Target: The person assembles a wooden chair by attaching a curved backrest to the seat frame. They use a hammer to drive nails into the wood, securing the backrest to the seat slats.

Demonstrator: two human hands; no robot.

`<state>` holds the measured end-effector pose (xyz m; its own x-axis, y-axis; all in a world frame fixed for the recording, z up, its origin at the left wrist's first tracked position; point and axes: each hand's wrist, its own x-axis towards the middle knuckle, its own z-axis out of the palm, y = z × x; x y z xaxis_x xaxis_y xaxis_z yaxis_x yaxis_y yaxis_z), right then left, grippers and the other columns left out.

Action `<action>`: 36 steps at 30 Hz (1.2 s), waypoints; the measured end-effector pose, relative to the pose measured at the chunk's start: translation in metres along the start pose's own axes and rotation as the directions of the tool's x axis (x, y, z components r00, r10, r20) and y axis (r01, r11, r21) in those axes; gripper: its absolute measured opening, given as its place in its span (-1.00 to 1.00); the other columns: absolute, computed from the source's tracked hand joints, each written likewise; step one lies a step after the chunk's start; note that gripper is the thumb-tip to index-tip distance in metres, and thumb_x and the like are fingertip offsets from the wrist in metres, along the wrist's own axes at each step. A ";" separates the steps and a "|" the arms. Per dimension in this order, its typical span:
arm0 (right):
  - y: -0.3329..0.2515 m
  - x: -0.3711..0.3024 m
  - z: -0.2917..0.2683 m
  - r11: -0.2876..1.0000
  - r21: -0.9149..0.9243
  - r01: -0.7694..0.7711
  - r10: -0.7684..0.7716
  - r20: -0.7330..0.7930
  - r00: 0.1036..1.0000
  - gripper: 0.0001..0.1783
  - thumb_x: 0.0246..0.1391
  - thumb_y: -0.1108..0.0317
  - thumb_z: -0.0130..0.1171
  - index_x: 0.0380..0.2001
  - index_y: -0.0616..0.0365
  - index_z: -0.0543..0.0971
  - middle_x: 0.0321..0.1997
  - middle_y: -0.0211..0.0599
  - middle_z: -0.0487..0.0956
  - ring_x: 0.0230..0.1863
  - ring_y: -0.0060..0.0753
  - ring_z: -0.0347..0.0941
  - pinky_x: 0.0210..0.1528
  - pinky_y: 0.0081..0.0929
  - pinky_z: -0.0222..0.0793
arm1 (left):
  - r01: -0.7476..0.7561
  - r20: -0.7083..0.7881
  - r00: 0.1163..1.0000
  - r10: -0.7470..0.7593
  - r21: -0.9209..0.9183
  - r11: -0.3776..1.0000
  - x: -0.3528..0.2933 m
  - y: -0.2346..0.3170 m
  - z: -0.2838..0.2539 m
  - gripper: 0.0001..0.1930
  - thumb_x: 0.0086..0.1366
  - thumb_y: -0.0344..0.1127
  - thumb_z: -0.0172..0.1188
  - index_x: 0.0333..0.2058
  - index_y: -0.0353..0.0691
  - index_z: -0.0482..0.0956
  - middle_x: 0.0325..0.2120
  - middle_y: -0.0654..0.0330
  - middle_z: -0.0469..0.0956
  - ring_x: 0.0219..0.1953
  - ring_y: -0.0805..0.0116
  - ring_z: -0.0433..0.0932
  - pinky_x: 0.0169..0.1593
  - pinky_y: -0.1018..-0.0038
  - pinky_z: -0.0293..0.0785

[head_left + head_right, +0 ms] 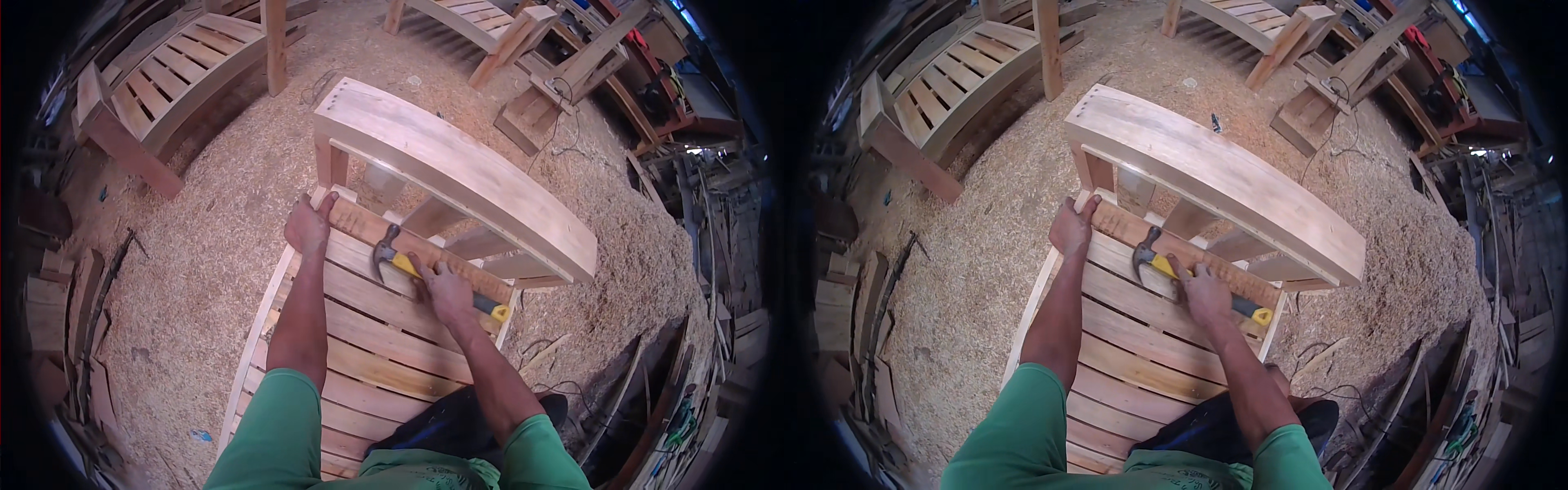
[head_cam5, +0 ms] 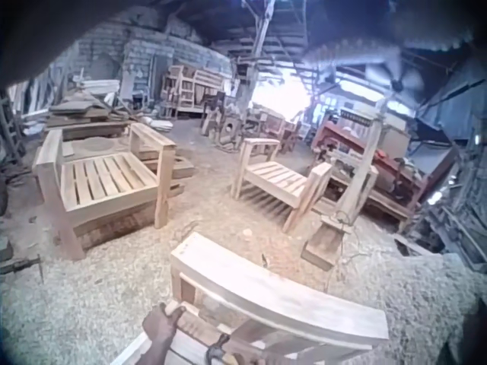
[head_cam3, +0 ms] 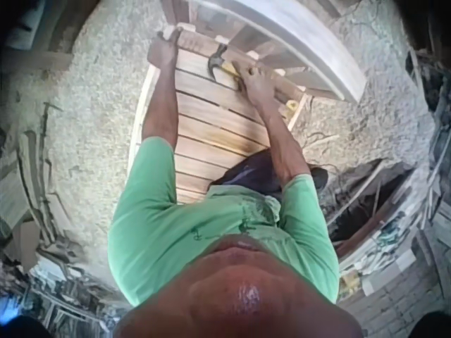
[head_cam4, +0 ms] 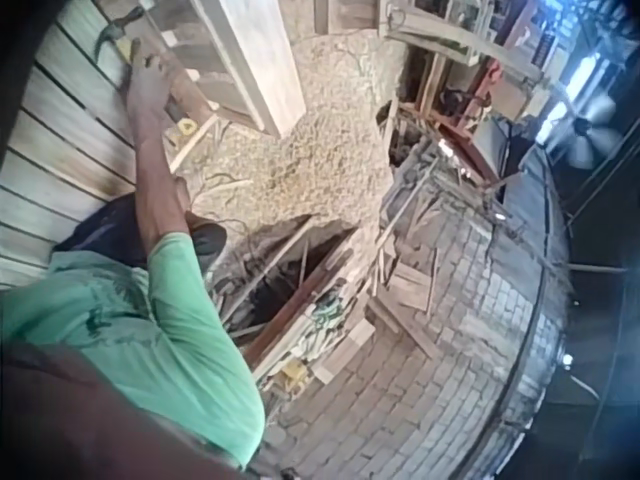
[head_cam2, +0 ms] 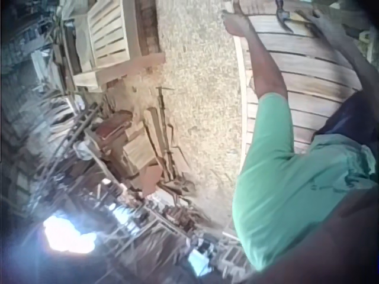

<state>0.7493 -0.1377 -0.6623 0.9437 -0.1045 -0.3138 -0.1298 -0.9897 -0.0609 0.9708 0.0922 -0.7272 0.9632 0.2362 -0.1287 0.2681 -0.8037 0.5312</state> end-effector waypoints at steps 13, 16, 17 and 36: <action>0.044 -0.037 0.011 0.998 0.001 -0.064 0.064 -0.021 0.998 -0.34 0.51 0.01 0.08 0.60 -0.61 0.27 -0.01 -0.12 0.59 -0.04 0.04 0.66 -0.08 -0.02 0.65 | -0.031 -0.050 0.998 0.031 -0.008 0.999 -0.003 0.004 0.005 -0.21 0.24 0.54 0.28 -0.05 -0.18 0.71 -0.11 -0.10 0.76 -0.02 -0.17 0.73 0.05 -0.03 0.59; 0.067 -0.059 0.012 1.000 0.002 -0.014 0.014 -0.008 1.000 -0.27 0.48 0.15 0.10 0.63 -0.59 0.23 0.02 -0.10 0.61 0.02 0.06 0.67 -0.01 -0.03 0.68 | -0.030 -0.071 0.997 0.030 0.002 1.000 -0.005 0.002 0.005 -0.17 0.22 0.56 0.28 -0.03 -0.19 0.71 -0.10 -0.11 0.77 0.01 -0.19 0.73 0.07 -0.03 0.58; 0.081 -0.069 0.016 0.999 -0.022 -0.042 0.042 -0.005 0.999 -0.25 0.46 0.16 0.11 0.63 -0.58 0.23 0.02 -0.10 0.61 0.01 0.06 0.67 -0.02 -0.03 0.68 | -0.036 -0.069 0.997 0.035 -0.009 0.999 -0.007 0.003 0.006 -0.17 0.22 0.57 0.28 -0.02 -0.19 0.71 -0.09 -0.11 0.77 0.02 -0.19 0.73 0.07 -0.03 0.58; 0.206 -0.220 0.036 0.952 0.086 -0.294 0.282 0.128 0.951 -0.20 0.40 0.40 0.04 0.60 -0.58 0.26 -0.02 -0.06 0.61 -0.20 0.06 0.73 -0.18 -0.05 0.70 | -0.552 0.156 0.751 0.642 -0.385 0.740 -0.217 0.026 0.049 -0.63 0.55 -0.18 0.19 0.17 -0.28 0.59 0.08 -0.11 0.63 0.11 -0.15 0.62 0.22 0.09 0.55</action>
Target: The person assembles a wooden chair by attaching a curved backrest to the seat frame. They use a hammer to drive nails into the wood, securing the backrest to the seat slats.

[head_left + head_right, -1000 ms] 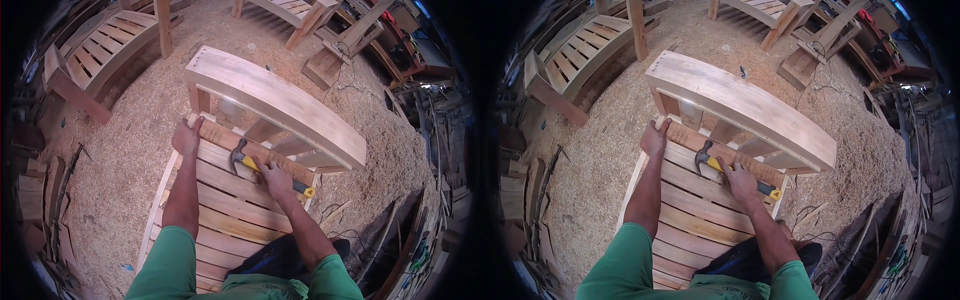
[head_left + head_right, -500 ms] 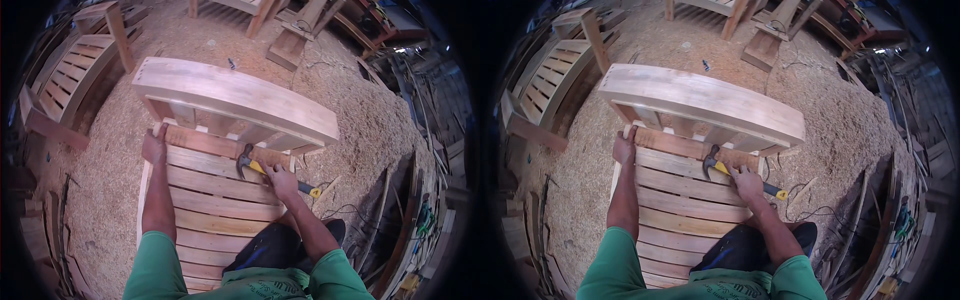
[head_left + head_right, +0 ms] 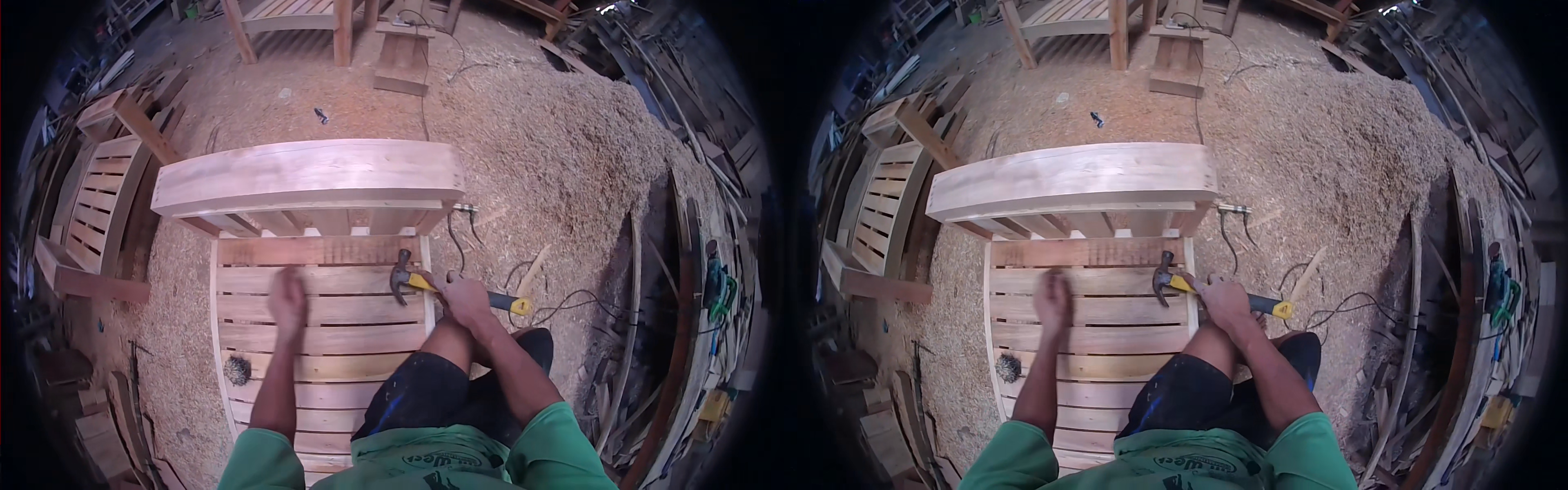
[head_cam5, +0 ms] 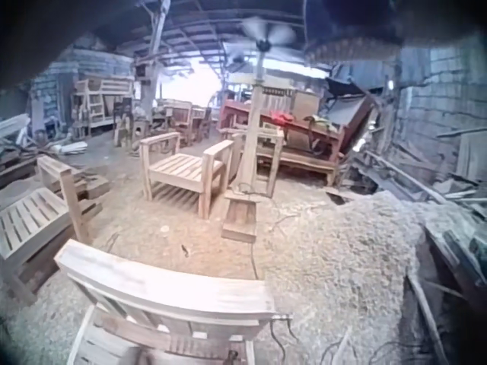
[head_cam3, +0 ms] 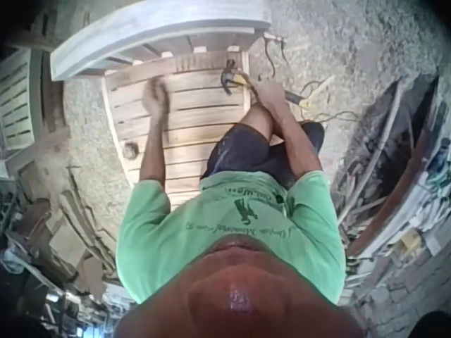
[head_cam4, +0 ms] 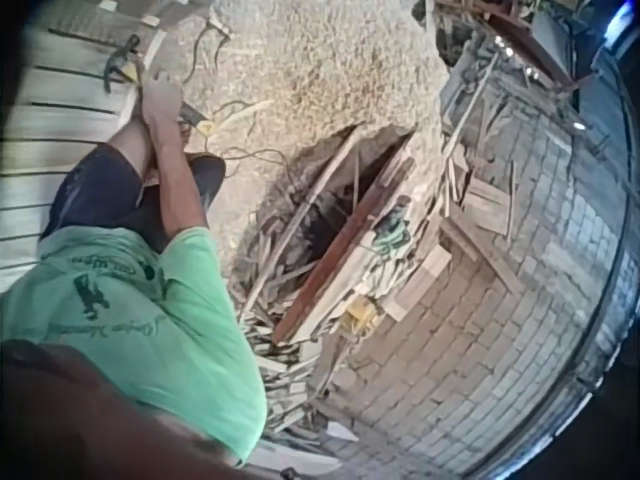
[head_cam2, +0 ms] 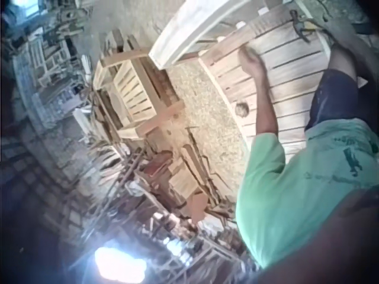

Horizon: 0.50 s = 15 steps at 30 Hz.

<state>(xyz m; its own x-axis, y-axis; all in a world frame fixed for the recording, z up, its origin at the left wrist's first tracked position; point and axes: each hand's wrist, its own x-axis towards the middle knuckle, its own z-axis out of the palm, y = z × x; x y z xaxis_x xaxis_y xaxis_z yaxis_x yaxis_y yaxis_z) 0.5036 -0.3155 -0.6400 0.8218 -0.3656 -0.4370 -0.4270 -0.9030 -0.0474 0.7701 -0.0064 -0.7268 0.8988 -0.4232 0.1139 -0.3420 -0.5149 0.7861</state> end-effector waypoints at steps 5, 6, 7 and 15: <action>0.016 0.009 0.004 0.997 0.027 0.077 -0.076 -0.018 0.997 -0.26 0.45 0.34 0.03 0.60 -0.57 0.28 0.00 -0.05 0.61 -0.19 0.08 0.73 -0.19 -0.04 0.69 | -0.327 0.144 0.934 0.327 -0.021 0.945 0.009 0.083 0.085 -0.61 0.51 -0.31 0.19 0.24 -0.26 0.54 0.19 -0.06 0.61 0.13 -0.15 0.66 0.20 0.12 0.62; 0.018 0.010 0.003 0.995 0.032 0.097 -0.096 -0.021 0.995 -0.28 0.46 0.31 0.03 0.59 -0.57 0.28 0.00 -0.04 0.62 -0.18 0.08 0.73 -0.18 -0.03 0.69 | -0.352 0.143 0.927 0.345 0.026 0.936 0.019 0.087 0.096 -0.58 0.50 -0.30 0.20 0.27 -0.26 0.51 0.23 -0.06 0.59 0.14 -0.16 0.66 0.18 0.11 0.63; 0.019 0.011 0.002 0.993 0.037 0.116 -0.115 -0.023 0.993 -0.30 0.47 0.29 0.02 0.59 -0.57 0.29 -0.01 -0.03 0.62 -0.16 0.08 0.72 -0.16 -0.03 0.69 | -0.376 0.145 0.920 0.363 0.072 0.924 0.029 0.091 0.104 -0.55 0.50 -0.30 0.21 0.30 -0.25 0.48 0.27 -0.06 0.56 0.15 -0.17 0.65 0.16 0.09 0.64; 0.041 0.020 0.014 0.979 0.067 0.192 -0.186 -0.082 0.979 -0.36 0.50 0.16 0.04 0.58 -0.55 0.32 -0.06 -0.02 0.65 0.02 0.05 0.68 -0.08 -0.04 0.67 | -0.384 0.408 0.890 0.204 0.429 0.818 0.085 0.084 0.142 -0.70 0.50 -0.18 0.21 0.03 -0.27 0.54 0.07 -0.09 0.60 -0.12 -0.22 0.71 -0.06 -0.06 0.67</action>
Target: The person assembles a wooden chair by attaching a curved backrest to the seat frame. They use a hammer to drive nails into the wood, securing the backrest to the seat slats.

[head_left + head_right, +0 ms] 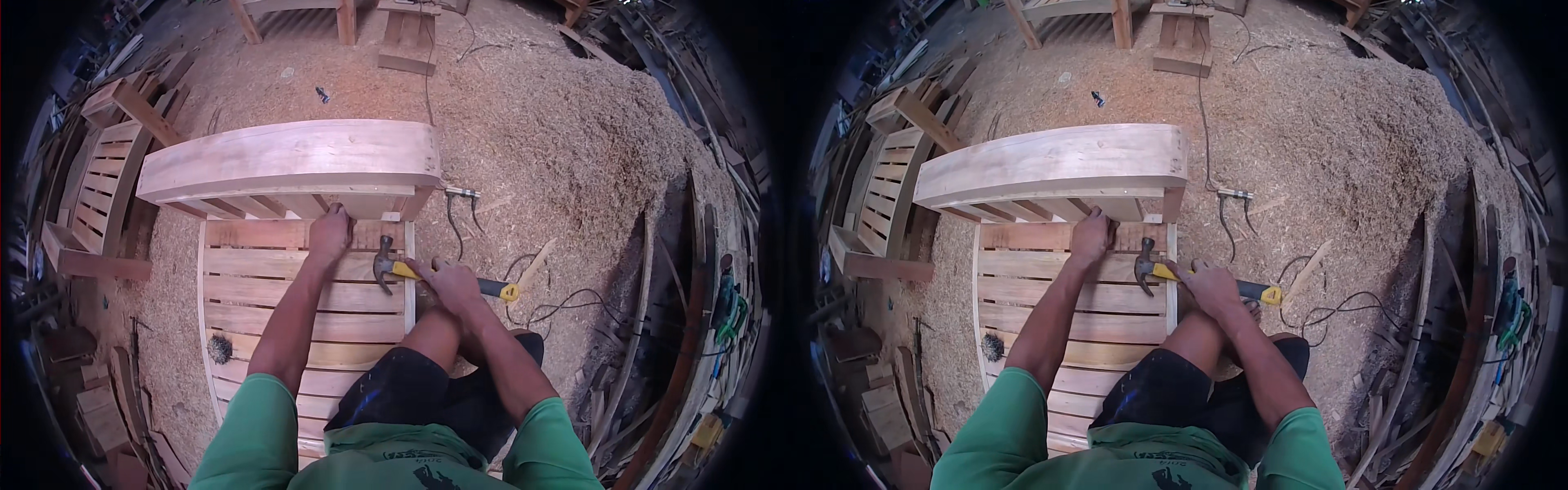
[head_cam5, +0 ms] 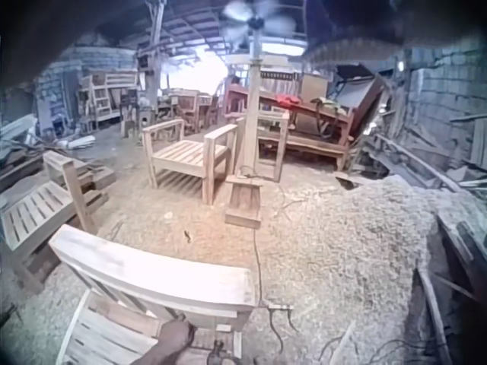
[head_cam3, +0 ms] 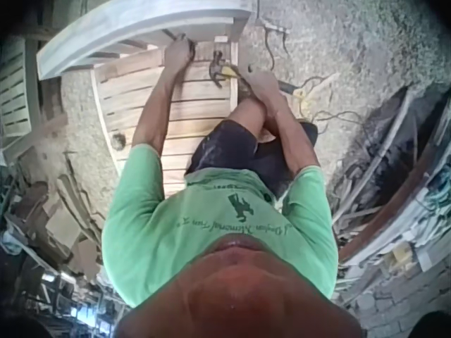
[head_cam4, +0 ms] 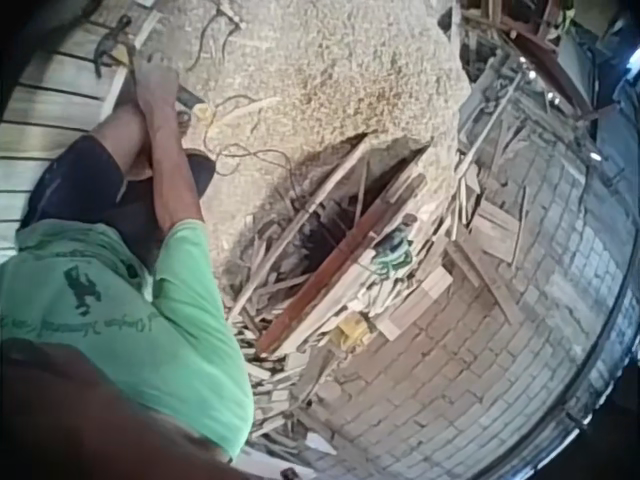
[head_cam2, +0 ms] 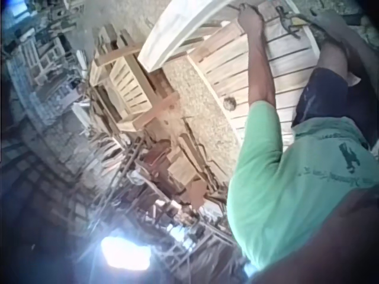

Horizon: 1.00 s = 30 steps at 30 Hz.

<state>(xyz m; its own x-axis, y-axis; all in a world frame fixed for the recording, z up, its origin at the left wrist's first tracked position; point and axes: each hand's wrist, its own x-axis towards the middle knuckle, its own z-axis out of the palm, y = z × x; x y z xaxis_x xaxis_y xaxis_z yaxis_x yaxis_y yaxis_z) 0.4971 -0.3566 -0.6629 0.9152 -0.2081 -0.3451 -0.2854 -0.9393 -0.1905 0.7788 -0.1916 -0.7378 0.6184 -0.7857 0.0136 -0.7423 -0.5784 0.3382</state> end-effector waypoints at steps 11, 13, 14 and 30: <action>0.019 0.030 0.002 0.999 0.024 0.024 -0.023 -0.040 0.999 -0.36 0.46 -0.01 0.12 0.55 -0.66 0.34 -0.14 -0.12 0.62 -0.23 0.01 0.69 -0.26 -0.02 0.65 | -0.115 0.044 0.993 0.111 0.094 0.989 0.008 -0.015 0.005 -0.70 0.51 -0.11 0.20 -0.04 -0.25 0.54 0.00 -0.09 0.60 -0.21 -0.24 0.72 -0.09 -0.08 0.69; 0.017 0.033 0.016 0.999 0.013 0.037 -0.036 -0.104 0.994 -0.37 0.46 -0.03 0.13 0.54 -0.66 0.36 -0.14 -0.15 0.62 -0.24 -0.01 0.69 -0.26 -0.03 0.64 | -0.104 0.078 0.992 0.097 0.098 0.990 0.009 -0.015 0.005 -0.69 0.51 -0.11 0.21 -0.03 -0.25 0.55 0.02 -0.10 0.60 -0.20 -0.24 0.72 -0.09 -0.08 0.69; 0.014 0.035 0.018 0.999 0.006 0.046 -0.044 -0.137 0.990 -0.38 0.45 -0.03 0.13 0.53 -0.67 0.37 -0.15 -0.16 0.62 -0.24 -0.02 0.69 -0.26 -0.04 0.63 | -0.104 0.067 0.993 0.098 0.094 0.990 0.008 -0.016 0.006 -0.70 0.50 -0.12 0.21 -0.03 -0.25 0.55 0.02 -0.10 0.60 -0.20 -0.24 0.72 -0.09 -0.08 0.69; 0.005 0.045 0.009 0.998 -0.020 0.067 -0.069 -0.105 0.992 -0.41 0.50 0.05 0.06 0.54 -0.56 0.39 -0.13 -0.08 0.66 -0.23 0.00 0.74 -0.27 -0.03 0.66 | -0.083 0.064 0.995 0.076 0.101 0.991 0.008 -0.014 0.004 -0.77 0.46 -0.23 0.19 -0.10 -0.29 0.59 0.05 -0.10 0.60 -0.17 -0.21 0.73 -0.05 -0.06 0.69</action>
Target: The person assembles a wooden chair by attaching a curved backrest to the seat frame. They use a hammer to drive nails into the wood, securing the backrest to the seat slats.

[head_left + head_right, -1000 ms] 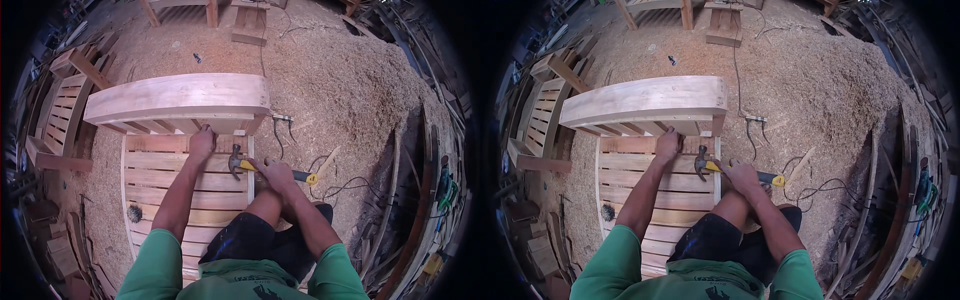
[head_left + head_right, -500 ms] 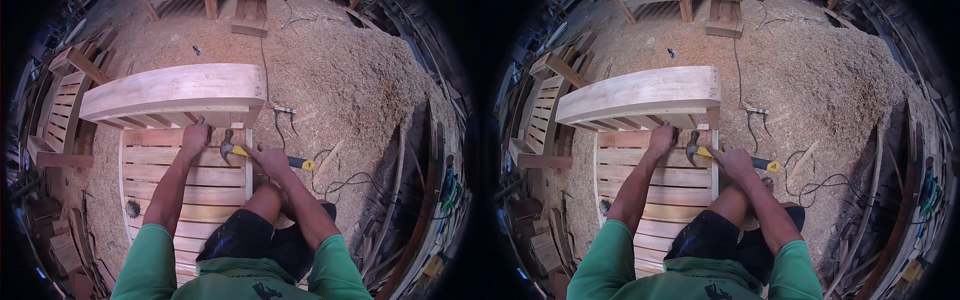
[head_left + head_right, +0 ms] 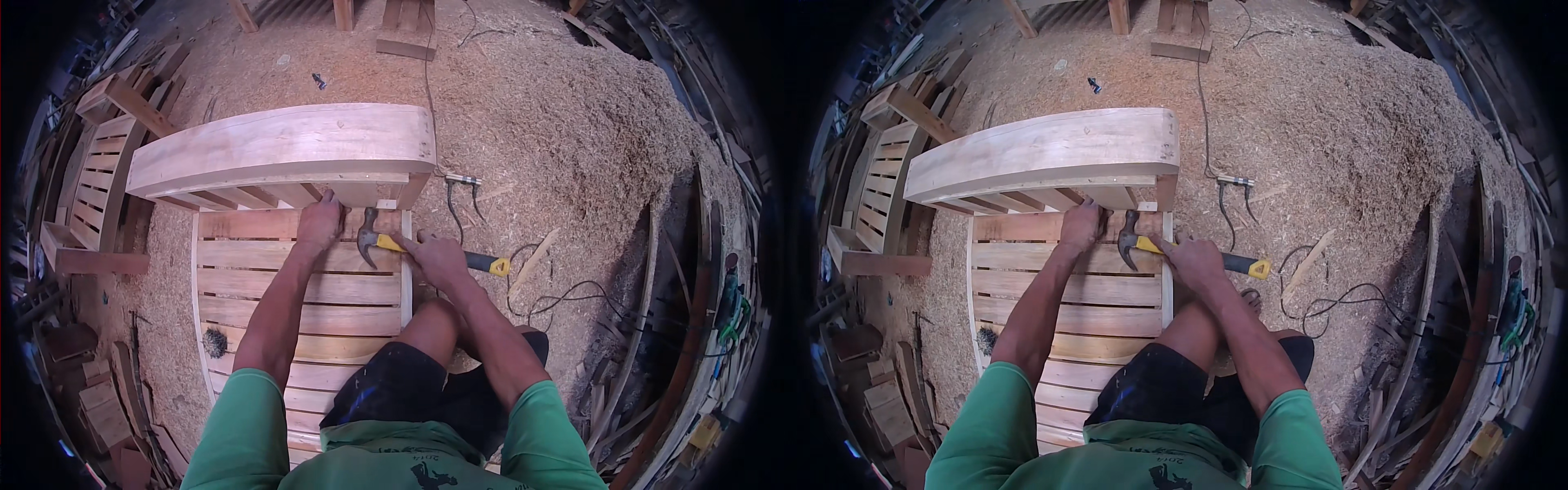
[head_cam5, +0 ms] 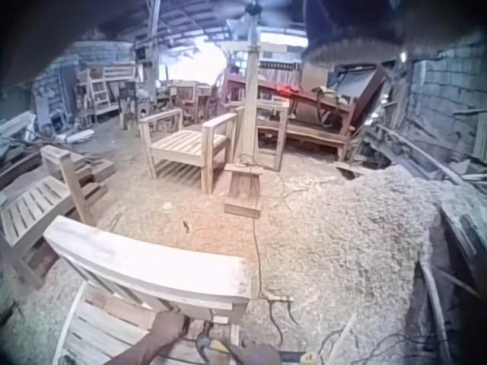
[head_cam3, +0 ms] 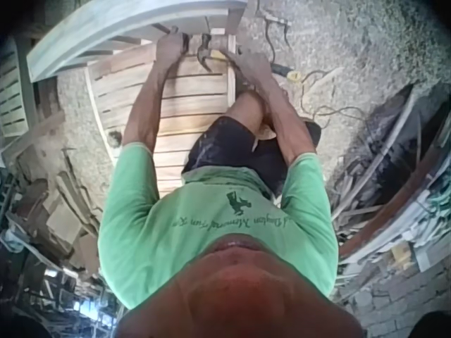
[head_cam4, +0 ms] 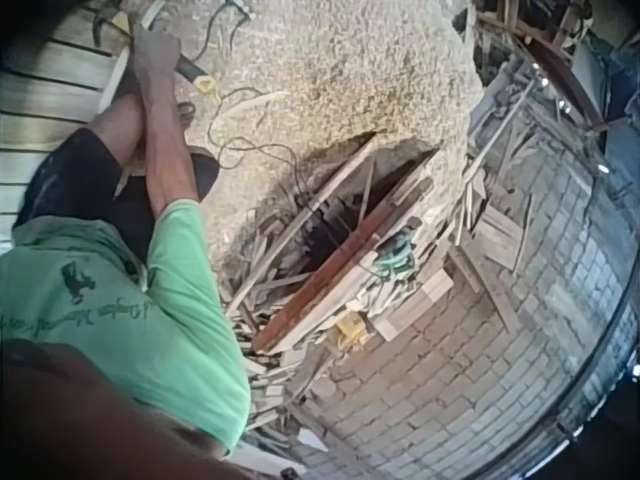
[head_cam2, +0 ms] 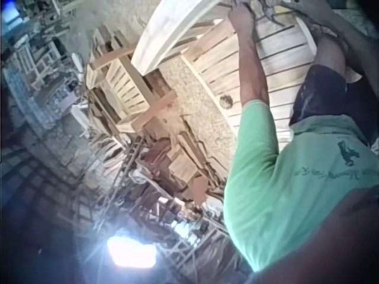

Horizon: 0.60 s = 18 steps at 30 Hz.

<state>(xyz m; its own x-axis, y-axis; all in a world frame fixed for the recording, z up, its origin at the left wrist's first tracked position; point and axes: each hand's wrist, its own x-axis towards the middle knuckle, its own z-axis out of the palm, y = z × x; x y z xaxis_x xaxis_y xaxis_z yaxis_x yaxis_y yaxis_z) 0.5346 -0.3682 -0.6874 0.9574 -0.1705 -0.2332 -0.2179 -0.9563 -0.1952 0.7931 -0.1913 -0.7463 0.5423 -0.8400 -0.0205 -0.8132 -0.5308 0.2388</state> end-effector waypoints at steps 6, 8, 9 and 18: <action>0.000 -0.001 -0.002 1.000 0.003 0.027 -0.027 -0.015 1.000 -0.42 0.50 0.06 0.05 0.52 -0.56 0.41 -0.16 -0.07 0.66 -0.28 -0.01 0.73 -0.27 -0.01 0.66 | 0.057 0.016 0.998 -0.056 -0.061 0.996 -0.001 0.003 -0.001 -0.69 0.41 -0.28 0.17 0.06 -0.24 0.59 0.06 -0.11 0.63 -0.04 -0.25 0.69 0.01 -0.10 0.65; -0.002 0.001 -0.001 1.000 0.020 -0.017 0.017 -0.010 1.000 -0.42 0.50 0.05 0.05 0.53 -0.55 0.41 -0.16 -0.06 0.66 -0.28 -0.01 0.73 -0.27 -0.01 0.66 | 0.073 0.015 0.997 -0.072 -0.073 0.995 -0.001 0.004 -0.001 -0.70 0.42 -0.27 0.17 0.06 -0.24 0.59 0.08 -0.10 0.63 -0.04 -0.26 0.69 0.01 -0.11 0.65; -0.002 0.000 0.000 1.000 0.015 -0.002 0.002 -0.010 1.000 -0.42 0.50 0.04 0.06 0.53 -0.56 0.41 -0.16 -0.07 0.66 -0.28 -0.01 0.73 -0.27 -0.01 0.66 | 0.080 0.022 0.997 -0.079 -0.076 0.994 0.000 0.005 -0.001 -0.70 0.43 -0.26 0.17 0.06 -0.23 0.59 0.09 -0.10 0.63 -0.05 -0.26 0.69 0.01 -0.12 0.64; -0.006 -0.004 -0.001 1.000 0.016 -0.006 0.006 -0.016 1.000 -0.41 0.49 0.03 0.08 0.53 -0.56 0.40 -0.18 -0.09 0.65 -0.29 0.03 0.72 -0.26 0.02 0.64 | 0.136 0.027 0.991 -0.134 -0.100 0.986 0.001 0.006 0.001 -0.70 0.46 -0.18 0.20 0.04 -0.20 0.62 0.12 -0.10 0.62 -0.03 -0.29 0.67 0.04 -0.13 0.62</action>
<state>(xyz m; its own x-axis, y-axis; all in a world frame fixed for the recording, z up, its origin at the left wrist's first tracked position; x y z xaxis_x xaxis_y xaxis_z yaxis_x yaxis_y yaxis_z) 0.5322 -0.3616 -0.6840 0.9589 -0.1797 -0.2194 -0.2262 -0.9513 -0.2094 0.7889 -0.1955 -0.7459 0.6401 -0.7642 -0.0788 -0.7068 -0.6260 0.3297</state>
